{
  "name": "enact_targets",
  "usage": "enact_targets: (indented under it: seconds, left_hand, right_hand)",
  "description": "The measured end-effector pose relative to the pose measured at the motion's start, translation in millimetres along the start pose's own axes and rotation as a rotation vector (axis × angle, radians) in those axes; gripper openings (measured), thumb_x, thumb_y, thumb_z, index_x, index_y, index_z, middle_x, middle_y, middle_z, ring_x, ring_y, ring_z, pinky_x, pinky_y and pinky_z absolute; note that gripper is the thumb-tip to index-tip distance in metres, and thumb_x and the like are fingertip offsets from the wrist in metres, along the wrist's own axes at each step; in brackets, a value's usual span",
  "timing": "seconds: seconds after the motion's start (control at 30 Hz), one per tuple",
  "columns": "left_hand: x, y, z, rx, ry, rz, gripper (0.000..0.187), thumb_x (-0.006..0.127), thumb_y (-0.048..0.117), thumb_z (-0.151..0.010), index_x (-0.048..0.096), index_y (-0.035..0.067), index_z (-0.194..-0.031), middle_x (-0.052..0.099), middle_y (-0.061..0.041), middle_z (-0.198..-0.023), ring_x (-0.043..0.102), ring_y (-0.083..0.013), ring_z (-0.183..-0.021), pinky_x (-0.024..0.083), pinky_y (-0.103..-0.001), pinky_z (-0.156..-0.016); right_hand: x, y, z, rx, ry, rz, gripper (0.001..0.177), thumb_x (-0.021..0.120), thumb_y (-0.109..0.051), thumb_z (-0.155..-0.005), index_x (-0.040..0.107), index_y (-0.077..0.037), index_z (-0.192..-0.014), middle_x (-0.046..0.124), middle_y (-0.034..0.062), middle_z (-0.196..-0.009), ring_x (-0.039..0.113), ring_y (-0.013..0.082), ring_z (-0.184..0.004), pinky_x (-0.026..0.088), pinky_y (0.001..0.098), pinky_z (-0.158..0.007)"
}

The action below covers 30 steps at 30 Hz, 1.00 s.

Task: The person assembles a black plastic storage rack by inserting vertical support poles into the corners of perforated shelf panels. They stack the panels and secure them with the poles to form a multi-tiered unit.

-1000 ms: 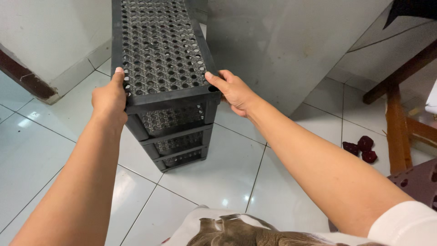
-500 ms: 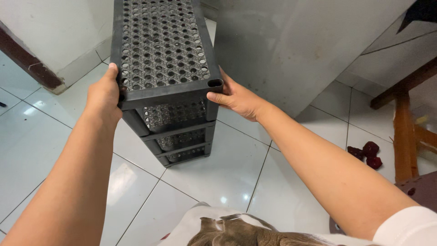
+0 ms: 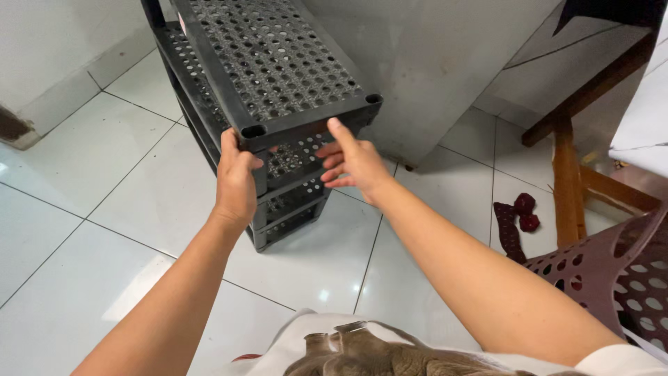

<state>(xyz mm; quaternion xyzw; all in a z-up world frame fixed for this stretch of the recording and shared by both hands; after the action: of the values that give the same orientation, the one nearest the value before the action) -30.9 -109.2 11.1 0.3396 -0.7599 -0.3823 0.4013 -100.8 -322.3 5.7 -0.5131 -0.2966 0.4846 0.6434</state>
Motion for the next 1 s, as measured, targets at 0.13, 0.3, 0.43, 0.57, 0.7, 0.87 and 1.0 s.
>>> enact_targets:
  seconds: [0.13,0.3,0.43,0.57,0.7,0.87,1.0]
  left_hand:
    - [-10,16,27,-0.004,0.132,-0.601,0.035,0.050,0.024,-0.104,0.041,0.002,-0.130,0.067,-0.018,-0.114,0.067,-0.0313,-0.104,0.051,-0.043,-0.091]
    - [-9,16,24,-0.034,0.127,-0.672,0.037,0.053,0.029,-0.106,0.036,0.003,-0.126,0.071,-0.022,-0.109,0.071,-0.0413,-0.102,0.055,-0.048,-0.082]
    - [-12,13,21,-0.011,0.148,-0.717,0.035,0.055,0.028,-0.106,0.036,0.005,-0.125,0.072,-0.023,-0.107,0.072,-0.0425,-0.097,0.054,-0.049,-0.078]
    - [-16,9,23,-0.026,0.149,-0.730,0.037,0.055,0.030,-0.105,0.037,0.006,-0.126,0.072,-0.022,-0.108,0.071,-0.0432,-0.098,0.054,-0.050,-0.078]
    - [-18,7,19,-0.049,0.110,-0.821,0.044,0.053,0.038,-0.105,0.035,0.007,-0.130,0.072,-0.022,-0.100,0.069,-0.0441,-0.093,0.052,-0.051,-0.076]
    - [-11,13,2,-0.049,0.070,-0.841,0.043,0.044,0.045,-0.108,0.038,0.007,-0.128,0.070,-0.019,-0.087,0.070,-0.0373,-0.082,0.053,-0.048,-0.076]
    - [-15,10,20,-0.069,0.090,-0.840,0.046,0.042,0.045,-0.107,0.039,0.005,-0.129,0.070,-0.018,-0.087,0.070,-0.0371,-0.084,0.052,-0.048,-0.078]
  right_hand:
    - [72,-10,5,0.147,-0.250,-0.279,0.051,0.072,-0.058,-0.079,0.068,-0.009,-0.094,0.065,0.0030,-0.084,0.067,0.0181,-0.075,0.061,0.0354,-0.071]
    - [123,-9,10,0.071,-0.316,-0.491,0.036,0.081,-0.045,-0.080,0.070,-0.015,-0.096,0.066,-0.0022,-0.090,0.061,0.0083,-0.083,0.052,0.0281,-0.080]
    - [126,-1,-3,-0.010,-0.197,-0.600,0.031,0.082,-0.040,-0.083,0.068,-0.014,-0.092,0.062,-0.0013,-0.086,0.056,0.0091,-0.077,0.050,0.0301,-0.078]
    - [128,8,-9,0.098,-0.142,-0.680,0.029,0.080,-0.040,-0.082,0.066,-0.015,-0.087,0.062,-0.0008,-0.081,0.056,0.0109,-0.073,0.048,0.0311,-0.073]
    - [124,-21,-7,0.023,-0.178,-0.632,0.032,0.074,-0.046,-0.081,0.067,-0.015,-0.087,0.062,-0.0009,-0.076,0.058,0.0109,-0.072,0.048,0.0320,-0.069]
    - [62,-119,-13,-0.271,-0.078,-0.428,0.031,0.076,-0.040,-0.080,0.066,-0.012,-0.088,0.068,0.0003,-0.079,0.062,0.0144,-0.076,0.048,0.0360,-0.069]
    - [78,-84,6,-0.084,-0.218,-0.498,0.035,0.076,-0.043,-0.079,0.067,-0.011,-0.092,0.069,0.0038,-0.092,0.064,0.0187,-0.090,0.053,0.0378,-0.080]
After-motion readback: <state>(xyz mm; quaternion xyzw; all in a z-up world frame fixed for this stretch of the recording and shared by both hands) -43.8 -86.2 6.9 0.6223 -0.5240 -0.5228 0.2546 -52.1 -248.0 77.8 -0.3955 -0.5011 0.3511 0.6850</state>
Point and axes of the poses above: each hand's wrist, its own z-axis away from the middle knuckle, its own x-axis out of the palm, y = z × x, the point moved 8 cm from there along -z, towards the middle knuckle
